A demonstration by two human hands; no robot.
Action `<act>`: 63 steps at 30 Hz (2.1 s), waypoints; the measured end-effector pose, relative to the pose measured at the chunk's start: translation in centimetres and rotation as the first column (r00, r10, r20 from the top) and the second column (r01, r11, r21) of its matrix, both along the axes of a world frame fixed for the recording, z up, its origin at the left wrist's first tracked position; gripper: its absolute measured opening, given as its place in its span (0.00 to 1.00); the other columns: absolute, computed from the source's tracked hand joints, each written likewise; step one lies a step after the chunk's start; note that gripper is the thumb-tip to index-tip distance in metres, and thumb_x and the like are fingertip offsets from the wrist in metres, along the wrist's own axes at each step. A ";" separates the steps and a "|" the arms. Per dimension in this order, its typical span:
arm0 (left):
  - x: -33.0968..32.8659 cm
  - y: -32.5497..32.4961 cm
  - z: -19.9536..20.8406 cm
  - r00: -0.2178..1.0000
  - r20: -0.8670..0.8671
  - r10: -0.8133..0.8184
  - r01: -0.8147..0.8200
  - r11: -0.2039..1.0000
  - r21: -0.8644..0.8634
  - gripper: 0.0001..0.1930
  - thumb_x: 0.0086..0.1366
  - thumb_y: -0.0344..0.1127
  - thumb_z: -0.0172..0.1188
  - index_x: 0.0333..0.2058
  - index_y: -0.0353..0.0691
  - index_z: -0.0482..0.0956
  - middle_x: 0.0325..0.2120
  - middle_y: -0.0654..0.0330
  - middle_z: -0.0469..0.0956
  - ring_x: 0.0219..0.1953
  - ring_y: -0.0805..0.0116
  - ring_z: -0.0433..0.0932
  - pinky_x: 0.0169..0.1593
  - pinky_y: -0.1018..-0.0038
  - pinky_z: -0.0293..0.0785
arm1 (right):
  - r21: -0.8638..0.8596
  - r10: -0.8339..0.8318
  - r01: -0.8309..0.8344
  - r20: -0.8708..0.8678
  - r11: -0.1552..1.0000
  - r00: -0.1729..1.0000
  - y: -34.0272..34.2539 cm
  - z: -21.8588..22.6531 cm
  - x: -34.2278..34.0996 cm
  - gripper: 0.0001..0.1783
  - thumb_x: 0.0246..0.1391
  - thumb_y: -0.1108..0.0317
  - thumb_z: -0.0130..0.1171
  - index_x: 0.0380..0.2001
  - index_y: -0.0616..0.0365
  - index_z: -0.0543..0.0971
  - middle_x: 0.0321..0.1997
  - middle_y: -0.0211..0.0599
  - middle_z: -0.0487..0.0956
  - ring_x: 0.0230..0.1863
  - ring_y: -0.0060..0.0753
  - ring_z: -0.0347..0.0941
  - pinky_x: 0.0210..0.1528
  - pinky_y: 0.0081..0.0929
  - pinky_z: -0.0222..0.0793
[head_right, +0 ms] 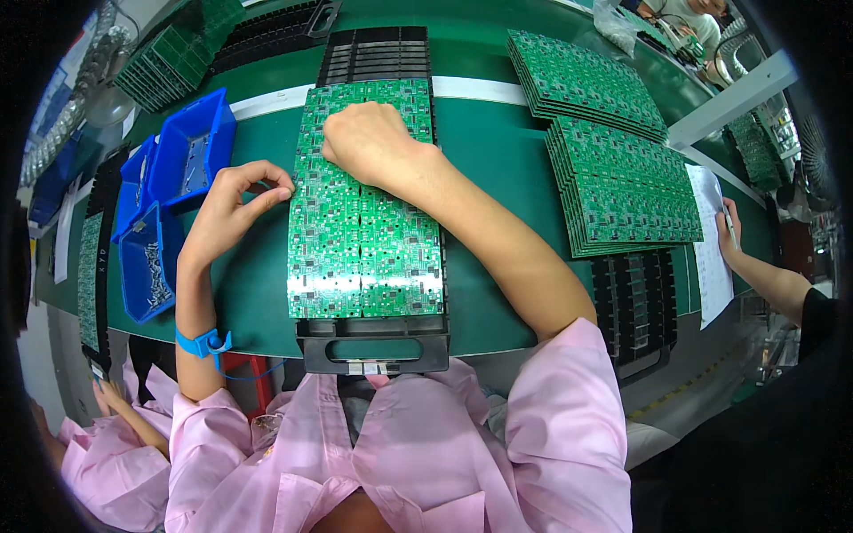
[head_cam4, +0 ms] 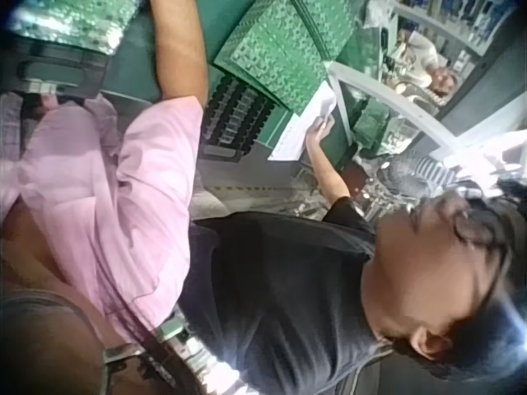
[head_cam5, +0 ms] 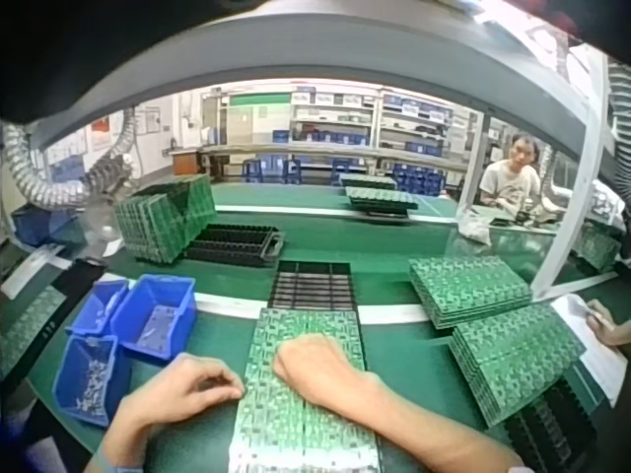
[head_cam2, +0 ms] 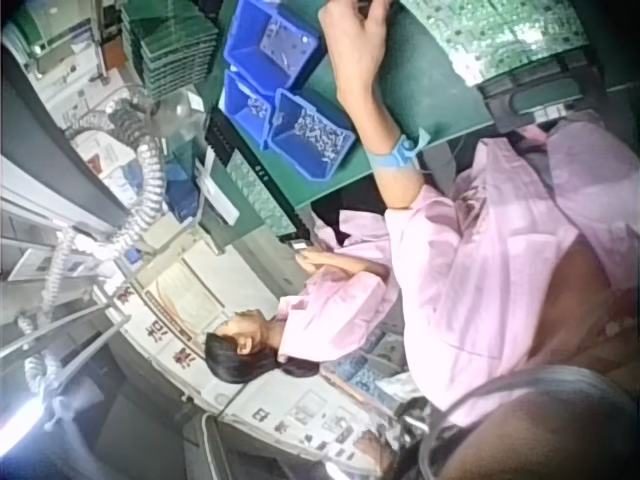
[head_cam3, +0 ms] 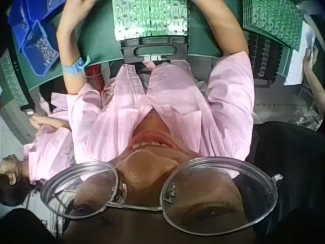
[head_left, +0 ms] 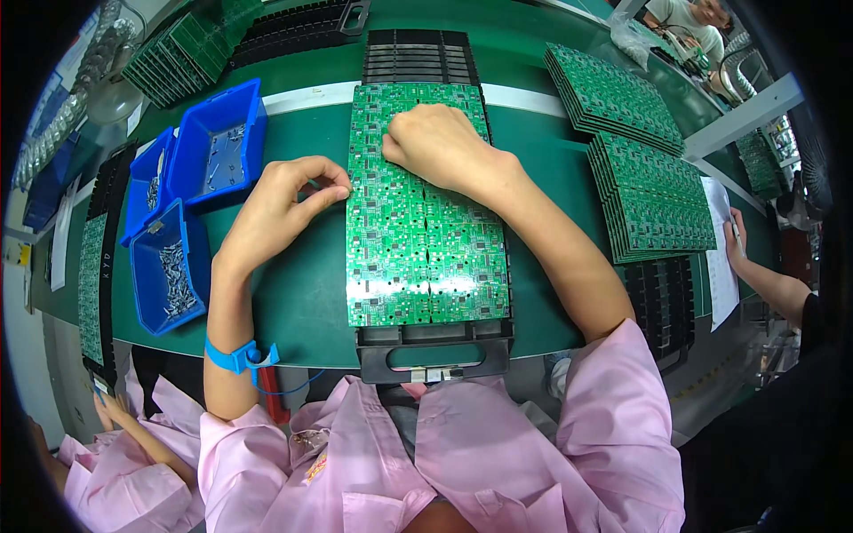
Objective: Manually inserting and assembling small electronic components onto printed circuit boards at a factory workstation.
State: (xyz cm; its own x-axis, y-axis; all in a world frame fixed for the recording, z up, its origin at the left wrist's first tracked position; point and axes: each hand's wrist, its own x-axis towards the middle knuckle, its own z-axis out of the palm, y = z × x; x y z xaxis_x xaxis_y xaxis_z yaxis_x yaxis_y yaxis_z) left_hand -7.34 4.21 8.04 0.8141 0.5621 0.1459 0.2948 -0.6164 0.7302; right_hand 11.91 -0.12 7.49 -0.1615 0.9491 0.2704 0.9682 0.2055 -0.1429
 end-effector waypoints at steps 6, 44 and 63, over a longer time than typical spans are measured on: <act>0.0 0.3 -0.1 1.000 -0.013 -0.028 0.029 0.997 0.078 0.03 0.50 0.25 0.54 0.25 0.32 0.73 0.22 0.61 0.74 0.21 0.72 0.67 0.27 0.79 0.64 | -0.006 -0.009 0.010 0.014 1.000 1.000 0.1 0.0 -0.1 0.14 0.38 0.67 0.47 0.09 0.68 0.67 0.12 0.48 0.68 0.14 0.50 0.63 0.20 0.38 0.62; -0.1 0.3 -0.4 0.996 -0.002 -0.089 0.088 0.993 0.082 0.03 0.51 0.24 0.52 0.26 0.31 0.72 0.21 0.59 0.74 0.20 0.69 0.68 0.26 0.77 0.64 | 0.056 0.008 -0.009 0.013 0.998 1.000 0.1 -0.5 -0.1 0.14 0.37 0.68 0.48 0.08 0.67 0.67 0.12 0.47 0.68 0.14 0.50 0.63 0.20 0.38 0.62; 0.1 0.0 -0.5 0.991 0.001 -0.133 0.129 0.958 0.256 0.04 0.52 0.26 0.50 0.27 0.31 0.69 0.23 0.56 0.72 0.22 0.62 0.68 0.28 0.72 0.64 | 0.078 0.014 -0.015 0.017 0.997 1.000 0.0 -0.5 0.0 0.14 0.37 0.68 0.47 0.08 0.68 0.66 0.10 0.47 0.67 0.12 0.49 0.62 0.18 0.37 0.61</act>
